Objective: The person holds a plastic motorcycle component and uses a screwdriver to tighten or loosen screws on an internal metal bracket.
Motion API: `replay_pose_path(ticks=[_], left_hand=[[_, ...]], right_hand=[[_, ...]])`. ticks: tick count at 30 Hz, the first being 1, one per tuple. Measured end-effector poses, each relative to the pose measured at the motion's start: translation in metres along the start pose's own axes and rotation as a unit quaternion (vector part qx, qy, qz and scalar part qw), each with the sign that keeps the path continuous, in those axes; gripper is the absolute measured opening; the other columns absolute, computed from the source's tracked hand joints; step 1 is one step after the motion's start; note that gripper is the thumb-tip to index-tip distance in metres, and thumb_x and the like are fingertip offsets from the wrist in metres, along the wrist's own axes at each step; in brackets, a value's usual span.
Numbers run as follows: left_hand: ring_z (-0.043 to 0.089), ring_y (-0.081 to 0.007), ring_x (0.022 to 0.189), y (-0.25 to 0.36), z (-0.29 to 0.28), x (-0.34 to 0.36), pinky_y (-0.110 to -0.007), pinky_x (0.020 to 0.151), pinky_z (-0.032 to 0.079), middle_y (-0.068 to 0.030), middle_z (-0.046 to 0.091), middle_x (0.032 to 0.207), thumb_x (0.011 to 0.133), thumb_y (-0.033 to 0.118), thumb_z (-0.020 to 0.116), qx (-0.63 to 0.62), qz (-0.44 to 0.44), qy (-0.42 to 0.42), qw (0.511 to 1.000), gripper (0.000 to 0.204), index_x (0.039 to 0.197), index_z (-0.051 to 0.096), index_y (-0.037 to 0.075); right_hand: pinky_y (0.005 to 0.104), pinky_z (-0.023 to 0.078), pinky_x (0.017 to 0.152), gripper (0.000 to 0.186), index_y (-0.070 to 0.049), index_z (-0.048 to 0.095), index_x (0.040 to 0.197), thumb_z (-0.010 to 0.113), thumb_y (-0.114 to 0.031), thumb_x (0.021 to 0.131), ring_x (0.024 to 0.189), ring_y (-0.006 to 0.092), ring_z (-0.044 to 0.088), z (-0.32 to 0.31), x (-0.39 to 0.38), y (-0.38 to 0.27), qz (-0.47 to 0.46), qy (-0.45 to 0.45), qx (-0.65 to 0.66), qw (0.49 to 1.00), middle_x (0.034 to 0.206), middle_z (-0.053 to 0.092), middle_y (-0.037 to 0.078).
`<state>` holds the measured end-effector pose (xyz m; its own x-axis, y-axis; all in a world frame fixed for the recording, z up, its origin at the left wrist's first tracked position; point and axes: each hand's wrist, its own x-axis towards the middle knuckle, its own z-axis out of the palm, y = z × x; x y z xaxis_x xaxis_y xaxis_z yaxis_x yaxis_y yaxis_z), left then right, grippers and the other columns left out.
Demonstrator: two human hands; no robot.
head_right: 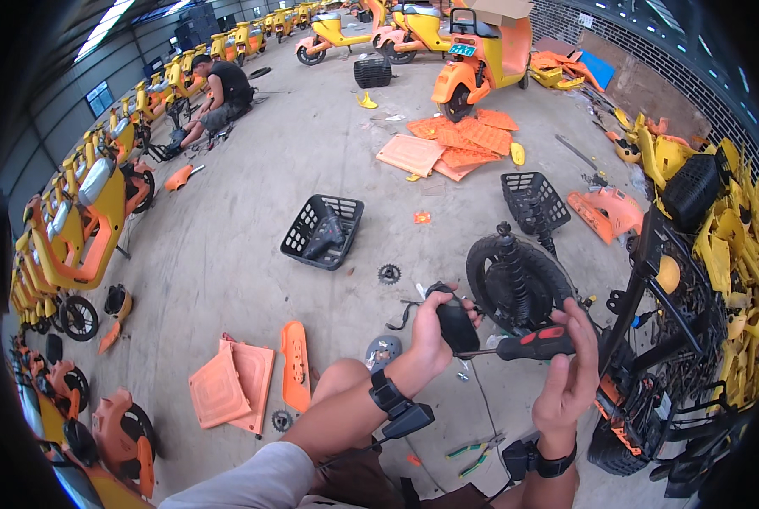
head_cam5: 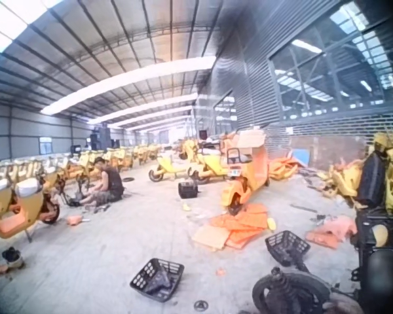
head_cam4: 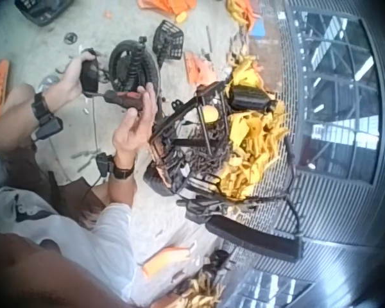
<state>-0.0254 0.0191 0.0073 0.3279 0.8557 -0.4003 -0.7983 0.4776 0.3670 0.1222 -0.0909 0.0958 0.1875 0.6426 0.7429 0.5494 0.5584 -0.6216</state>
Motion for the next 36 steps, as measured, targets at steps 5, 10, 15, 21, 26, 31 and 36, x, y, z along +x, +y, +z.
replay_pose_path(ticks=[5,10,15,21,26,31,36], left_hand=[[0.059,-0.0262,0.076,-0.002,-0.008,0.002,-0.043,0.073,0.052,-0.0132,0.059,0.085,0.085,0.018,0.051,0.018,0.03,0.001,0.999,0.035,0.117,0.043,0.008],[0.06,-0.0249,0.072,-0.016,0.002,0.002,-0.041,0.068,0.053,-0.0131,0.06,0.083,0.086,0.016,0.052,0.025,0.03,0.007,0.999,0.033,0.116,0.045,0.008],[0.058,-0.0261,0.077,-0.021,0.007,0.003,-0.046,0.073,0.052,-0.0127,0.057,0.085,0.086,0.018,0.051,0.017,-0.005,-0.012,1.0,0.029,0.113,0.044,0.01],[0.059,-0.0249,0.072,-0.024,0.011,0.002,-0.041,0.067,0.052,-0.012,0.058,0.082,0.087,0.015,0.053,0.041,-0.021,0.001,0.999,0.025,0.111,0.046,0.01],[0.059,-0.0248,0.072,-0.02,-0.006,0.009,-0.042,0.067,0.051,-0.0123,0.058,0.083,0.086,0.011,0.052,0.031,0.001,0.003,1.0,0.026,0.111,0.045,0.009],[0.059,-0.0239,0.071,-0.011,0.004,0.002,-0.041,0.068,0.051,-0.0113,0.058,0.08,0.087,0.01,0.052,0.103,0.113,-0.007,0.988,0.027,0.112,0.044,0.004],[0.059,-0.0246,0.072,0.0,-0.007,0.004,-0.041,0.068,0.051,-0.0115,0.058,0.081,0.087,0.012,0.053,0.046,0.019,-0.004,0.999,0.028,0.113,0.044,0.007]], right_hand=[[0.0375,0.047,0.087,0.035,0.004,0.063,0.116,0.068,-0.012,0.086,0.095,0.0305,0.064,-0.016,0.006,-0.008,-0.022,-0.031,-0.12,0.992,0.109,0.067,0.02],[0.0346,0.047,0.087,0.032,0.004,0.064,0.112,0.07,-0.01,0.084,0.096,0.0292,0.064,-0.032,0.006,0.0,0.042,-0.004,-0.143,0.989,0.109,0.068,0.018],[0.0347,0.048,0.09,0.032,0.002,0.06,0.119,0.059,-0.012,0.091,0.103,0.0287,0.064,-0.051,0.008,-0.012,0.014,-0.061,-0.071,0.995,0.124,0.061,0.019],[0.0297,0.05,0.08,0.03,-0.001,0.064,0.115,0.067,-0.013,0.089,0.101,0.0243,0.065,-0.045,0.003,-0.009,0.03,-0.125,0.07,0.989,0.117,0.066,0.017],[0.0289,0.051,0.08,0.033,0.004,0.063,0.112,0.072,-0.015,0.087,0.093,0.0204,0.065,-0.026,-0.012,0.004,0.021,-0.04,0.079,0.996,0.107,0.068,0.016],[0.0327,0.052,0.084,0.041,0.005,0.062,0.116,0.075,-0.02,0.085,0.091,0.0201,0.065,-0.01,-0.017,0.014,0.13,0.1,0.079,0.983,0.103,0.069,0.015],[0.037,0.049,0.092,0.039,0.005,0.056,0.124,0.064,-0.015,0.091,0.101,0.0253,0.064,-0.005,-0.006,0.007,0.058,0.043,0.109,0.991,0.117,0.063,0.02]])
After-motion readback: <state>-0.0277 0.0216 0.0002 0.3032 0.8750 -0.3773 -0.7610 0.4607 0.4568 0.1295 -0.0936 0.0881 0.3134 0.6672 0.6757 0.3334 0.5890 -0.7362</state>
